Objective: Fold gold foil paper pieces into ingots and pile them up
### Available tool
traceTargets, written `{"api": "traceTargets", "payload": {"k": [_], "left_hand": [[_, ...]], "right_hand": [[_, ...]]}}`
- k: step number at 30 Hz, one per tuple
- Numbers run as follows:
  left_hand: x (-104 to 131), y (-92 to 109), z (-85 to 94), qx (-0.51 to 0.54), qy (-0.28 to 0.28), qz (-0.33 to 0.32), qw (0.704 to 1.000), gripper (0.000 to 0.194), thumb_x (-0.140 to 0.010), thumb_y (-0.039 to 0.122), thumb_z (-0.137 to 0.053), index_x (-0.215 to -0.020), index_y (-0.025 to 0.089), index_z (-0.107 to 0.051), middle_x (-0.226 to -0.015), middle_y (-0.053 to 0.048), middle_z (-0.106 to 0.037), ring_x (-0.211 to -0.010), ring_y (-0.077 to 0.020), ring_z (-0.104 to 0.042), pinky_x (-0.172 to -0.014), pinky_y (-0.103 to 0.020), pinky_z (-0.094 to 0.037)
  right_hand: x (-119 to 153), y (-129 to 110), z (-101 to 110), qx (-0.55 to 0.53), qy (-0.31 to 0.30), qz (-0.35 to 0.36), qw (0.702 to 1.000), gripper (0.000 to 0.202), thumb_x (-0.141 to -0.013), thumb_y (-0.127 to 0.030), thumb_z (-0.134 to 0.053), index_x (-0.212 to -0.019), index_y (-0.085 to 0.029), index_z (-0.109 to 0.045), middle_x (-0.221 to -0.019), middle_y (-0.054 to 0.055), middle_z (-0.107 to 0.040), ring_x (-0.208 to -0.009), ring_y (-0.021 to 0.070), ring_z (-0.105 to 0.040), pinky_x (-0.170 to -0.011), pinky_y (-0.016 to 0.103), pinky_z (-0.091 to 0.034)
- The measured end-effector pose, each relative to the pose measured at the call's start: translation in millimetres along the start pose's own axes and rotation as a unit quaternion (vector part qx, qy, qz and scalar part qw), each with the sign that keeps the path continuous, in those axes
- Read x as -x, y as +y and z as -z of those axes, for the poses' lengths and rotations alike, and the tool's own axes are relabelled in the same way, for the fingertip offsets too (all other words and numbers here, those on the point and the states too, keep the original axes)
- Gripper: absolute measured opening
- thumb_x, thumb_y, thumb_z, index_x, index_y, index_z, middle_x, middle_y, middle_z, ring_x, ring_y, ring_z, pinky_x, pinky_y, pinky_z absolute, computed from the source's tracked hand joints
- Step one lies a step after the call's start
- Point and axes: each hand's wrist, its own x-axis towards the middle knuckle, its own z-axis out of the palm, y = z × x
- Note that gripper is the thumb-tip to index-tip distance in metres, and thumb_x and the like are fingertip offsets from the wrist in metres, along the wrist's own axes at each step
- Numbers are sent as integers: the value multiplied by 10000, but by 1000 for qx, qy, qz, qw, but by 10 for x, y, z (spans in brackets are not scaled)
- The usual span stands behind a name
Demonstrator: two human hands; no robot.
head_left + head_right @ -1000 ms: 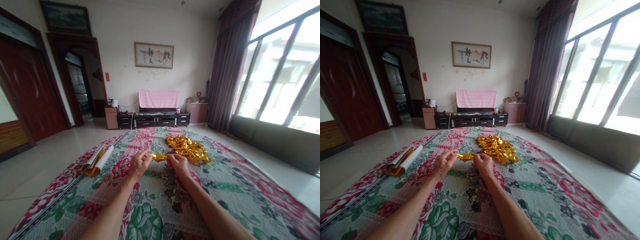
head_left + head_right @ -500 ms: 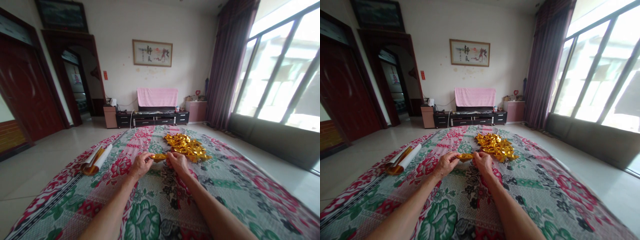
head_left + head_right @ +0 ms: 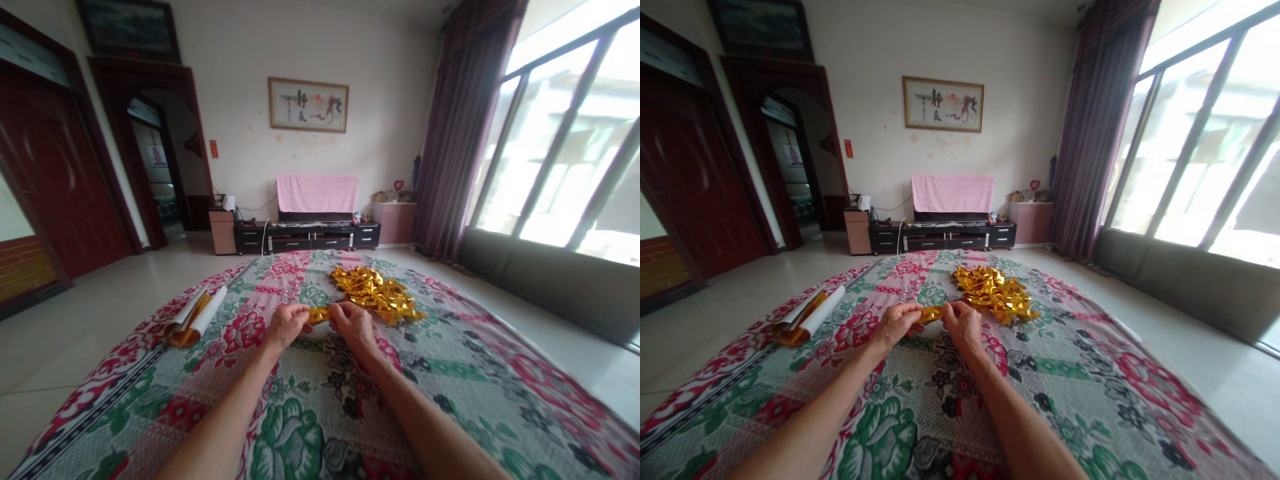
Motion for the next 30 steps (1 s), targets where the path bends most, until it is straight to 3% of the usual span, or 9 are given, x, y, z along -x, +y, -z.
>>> {"api": "traceTargets", "payload": {"k": [11,18,23,30], "left_hand": [[0,18,-29,-4,-4,-23,1000,278,-724,228,-491,-934,158,-659,-743,-32,-685,-586,-140,-642,-436,-178,-429],[65,97,-49,100,-36,63,992,303,-730,215,-518,-1008,148,-616,-874,-63,-686,-644,-147,-650,-474,-187,-439],[62,141,-66,106,-23,109,988,284,-721,188,-518,-980,125,-616,-814,-70,-688,-603,-139,-641,-440,-175,-423],[35,173,-40,93,14,157,983,271,-696,156,-511,-941,112,-616,-689,-53,-671,-514,-128,-619,-370,-161,-390]], "right_hand": [[9,-39,35,-17,-119,45,992,337,-762,-345,-419,-794,-141,-685,-569,2,-618,-493,104,-540,-446,163,-360],[1,-40,25,-3,-122,12,992,355,-779,-354,-417,-731,-127,-685,-480,-6,-579,-434,90,-502,-407,152,-325],[-20,-56,6,-11,-143,-49,988,332,-781,-341,-431,-747,-126,-682,-518,19,-623,-447,100,-536,-398,152,-342],[-27,-98,76,-22,-172,-48,984,580,-826,-538,-329,-602,-100,-638,-485,54,-604,-383,77,-468,-418,165,-360]]}}
